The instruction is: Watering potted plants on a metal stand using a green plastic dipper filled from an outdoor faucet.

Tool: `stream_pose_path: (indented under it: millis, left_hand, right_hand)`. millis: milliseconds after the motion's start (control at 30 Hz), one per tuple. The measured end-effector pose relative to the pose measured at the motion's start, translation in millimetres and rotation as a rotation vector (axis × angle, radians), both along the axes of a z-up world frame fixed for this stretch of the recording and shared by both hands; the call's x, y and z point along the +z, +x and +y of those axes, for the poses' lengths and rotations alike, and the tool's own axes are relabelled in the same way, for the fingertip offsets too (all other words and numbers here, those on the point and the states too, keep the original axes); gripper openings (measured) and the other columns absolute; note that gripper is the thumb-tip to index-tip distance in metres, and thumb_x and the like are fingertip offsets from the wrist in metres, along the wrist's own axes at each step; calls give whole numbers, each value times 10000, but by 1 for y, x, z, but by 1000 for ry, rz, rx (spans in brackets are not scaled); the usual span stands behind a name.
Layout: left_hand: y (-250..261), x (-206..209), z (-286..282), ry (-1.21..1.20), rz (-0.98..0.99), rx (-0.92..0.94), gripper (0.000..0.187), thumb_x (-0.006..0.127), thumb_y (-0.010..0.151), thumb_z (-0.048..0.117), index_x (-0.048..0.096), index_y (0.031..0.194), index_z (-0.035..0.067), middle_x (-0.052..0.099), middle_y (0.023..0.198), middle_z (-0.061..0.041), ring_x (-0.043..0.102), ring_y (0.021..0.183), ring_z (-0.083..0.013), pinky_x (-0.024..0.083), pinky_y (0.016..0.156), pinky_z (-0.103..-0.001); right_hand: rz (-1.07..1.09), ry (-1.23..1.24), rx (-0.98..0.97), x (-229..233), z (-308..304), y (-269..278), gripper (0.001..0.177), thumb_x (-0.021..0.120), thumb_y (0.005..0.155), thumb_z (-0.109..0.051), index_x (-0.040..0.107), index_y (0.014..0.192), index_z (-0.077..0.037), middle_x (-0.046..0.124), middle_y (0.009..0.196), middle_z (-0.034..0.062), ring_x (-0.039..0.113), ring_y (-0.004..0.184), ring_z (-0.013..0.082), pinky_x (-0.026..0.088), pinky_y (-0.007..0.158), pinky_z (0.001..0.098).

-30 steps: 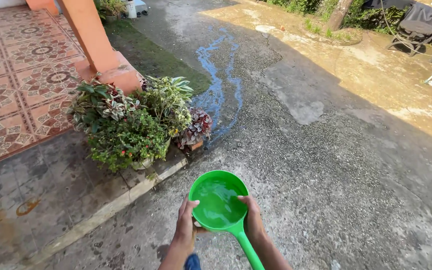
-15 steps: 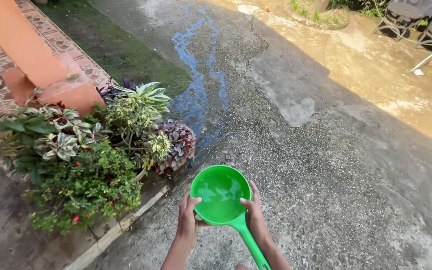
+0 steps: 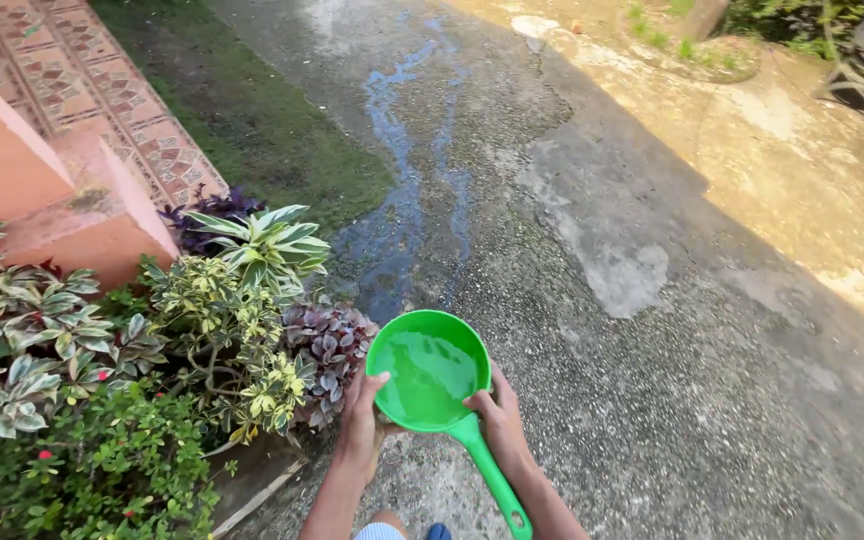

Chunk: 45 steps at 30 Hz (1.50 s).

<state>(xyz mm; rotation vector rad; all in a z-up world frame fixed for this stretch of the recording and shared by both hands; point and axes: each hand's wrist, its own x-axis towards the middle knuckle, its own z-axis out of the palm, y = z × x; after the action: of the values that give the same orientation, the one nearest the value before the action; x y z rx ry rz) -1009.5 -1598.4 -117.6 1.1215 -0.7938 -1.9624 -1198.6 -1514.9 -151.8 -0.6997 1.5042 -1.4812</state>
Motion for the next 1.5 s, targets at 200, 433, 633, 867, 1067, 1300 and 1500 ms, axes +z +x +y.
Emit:
stream_pose_path:
  millis: [200,433,633,867,1067,1300,1500]
  left_hand:
    - [-71,-8,-111,-75,22,10,766,567,838,538,447,1535,243,562,1435,-82,611,1236,-243,631,820,-524]
    - [-129,-19,-269,-63,28,-14,779,558,824,588,387,1539,332,517,1485,-36,569,1296,-234,600,878,-536]
    - [-173,-23,-391,-62,-40,-16,847,561,783,623,332,1555,360,447,1535,-28,531,1323,-254,554,929,-563]
    - [-231,-54,-516,-131,57,96,862,626,796,615,345,1547,298,465,1511,-84,545,1327,-289,550,972,-546]
    - [-274,-105,-632,-125,7,237,842,634,812,559,323,1555,315,462,1529,-46,528,1348,-241,556,962,-514]
    - [-294,-116,-754,-96,-27,412,810,601,826,563,329,1551,325,469,1520,-50,529,1337,-252,576,911,-517]
    - [-295,-155,-886,-97,-99,537,707,593,834,513,447,1488,287,606,1384,-65,657,1197,-243,619,847,-467]
  right_hand:
    - [-47,-14,-35,-20,-131,-89,753,564,746,-79,457,1491,-55,623,1296,78,590,1089,186,492,916,324]
    - [-68,-114,79,-38,-290,-158,732,553,711,-34,518,1437,45,620,1236,143,588,1092,214,490,940,323]
    - [44,-113,119,-37,-420,-206,725,528,689,-27,528,1414,-8,637,1218,66,579,1081,172,474,921,284]
    - [-58,-96,176,-72,-574,-269,667,533,725,-14,554,1391,18,631,1133,84,586,1011,179,492,873,295]
    - [24,-112,299,-114,-723,-311,720,511,685,9,547,1404,8,644,1162,72,606,1012,164,501,866,265]
    - [-154,-68,455,-144,-883,-320,688,480,713,27,522,1399,-13,647,1096,56,638,909,150,552,775,266]
    - [-172,-69,501,-200,-1024,-330,688,499,688,35,539,1376,40,663,1109,68,646,958,162,544,834,266]
